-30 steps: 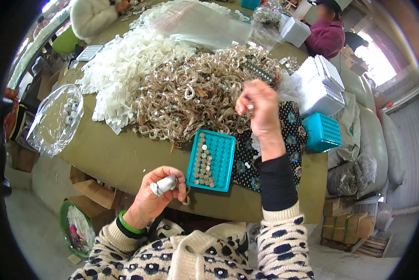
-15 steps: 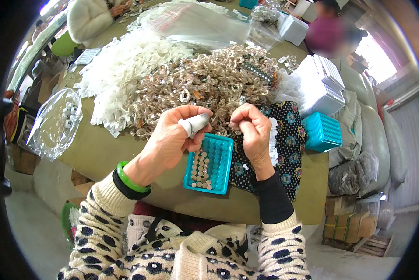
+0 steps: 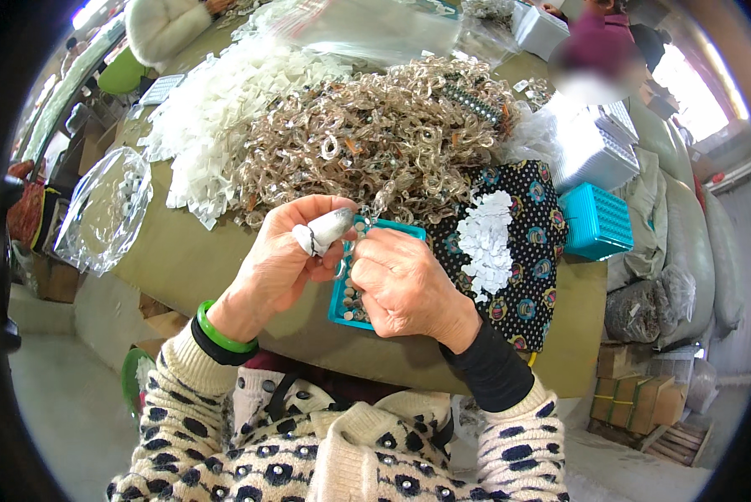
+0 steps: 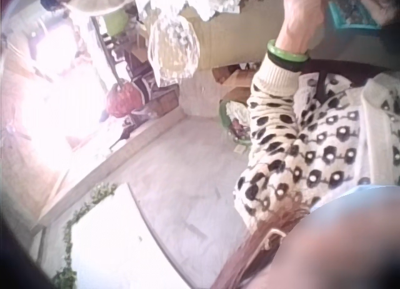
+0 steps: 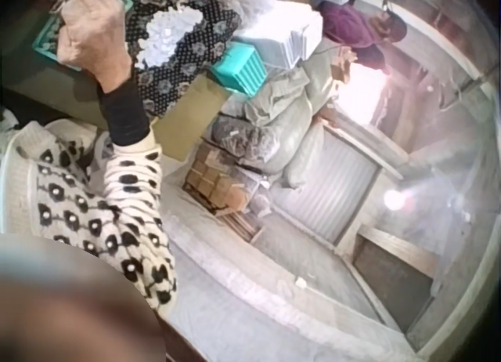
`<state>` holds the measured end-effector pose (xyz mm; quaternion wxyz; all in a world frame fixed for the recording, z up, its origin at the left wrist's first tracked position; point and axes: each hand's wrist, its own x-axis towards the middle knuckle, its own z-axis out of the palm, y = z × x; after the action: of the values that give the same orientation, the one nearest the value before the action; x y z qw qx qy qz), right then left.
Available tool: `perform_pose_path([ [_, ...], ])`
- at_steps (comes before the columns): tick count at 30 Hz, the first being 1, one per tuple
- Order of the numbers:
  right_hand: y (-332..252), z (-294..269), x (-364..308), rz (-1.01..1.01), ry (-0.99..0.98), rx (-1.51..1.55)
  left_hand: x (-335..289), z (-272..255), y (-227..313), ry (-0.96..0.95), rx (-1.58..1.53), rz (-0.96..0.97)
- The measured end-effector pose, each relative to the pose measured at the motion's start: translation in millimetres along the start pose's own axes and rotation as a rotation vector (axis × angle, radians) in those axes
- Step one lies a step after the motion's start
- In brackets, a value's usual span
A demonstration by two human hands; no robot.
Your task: The person repeatedly picks small metal pins from a blue tray and inserts them into white plastic housings, then places the assembled units on the table. The hands work continuously with the components, occasionally reaching for more pins or housings from the surrounding piles.
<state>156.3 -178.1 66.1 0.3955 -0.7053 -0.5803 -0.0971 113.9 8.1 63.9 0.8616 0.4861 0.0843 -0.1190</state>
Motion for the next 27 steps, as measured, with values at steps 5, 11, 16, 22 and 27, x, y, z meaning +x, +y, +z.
perform_pose_path([
  [5, -3.2, 8.3, 2.8, -0.01, -0.066, -0.078, 6.9, 1.0, -5.9, 0.021, 0.057, 0.011],
  [11, -0.2, 1.6, 2.9, 0.104, 0.152, -0.044, 13.3, 3.1, -12.0, 0.103, 0.018, 0.02],
  [16, 29.0, -14.8, 9.5, 0.296, 0.235, -0.108, 13.5, 0.1, -10.6, 0.032, 0.025, 0.033],
  [22, 42.7, -18.6, 18.0, 0.385, 0.046, -0.01, 7.1, -2.7, -8.2, -0.021, -0.043, 0.089],
  [27, 34.8, -17.4, 19.0, 0.233, 0.094, -0.118, -3.3, -10.4, -8.2, -0.023, -0.084, 0.107],
])
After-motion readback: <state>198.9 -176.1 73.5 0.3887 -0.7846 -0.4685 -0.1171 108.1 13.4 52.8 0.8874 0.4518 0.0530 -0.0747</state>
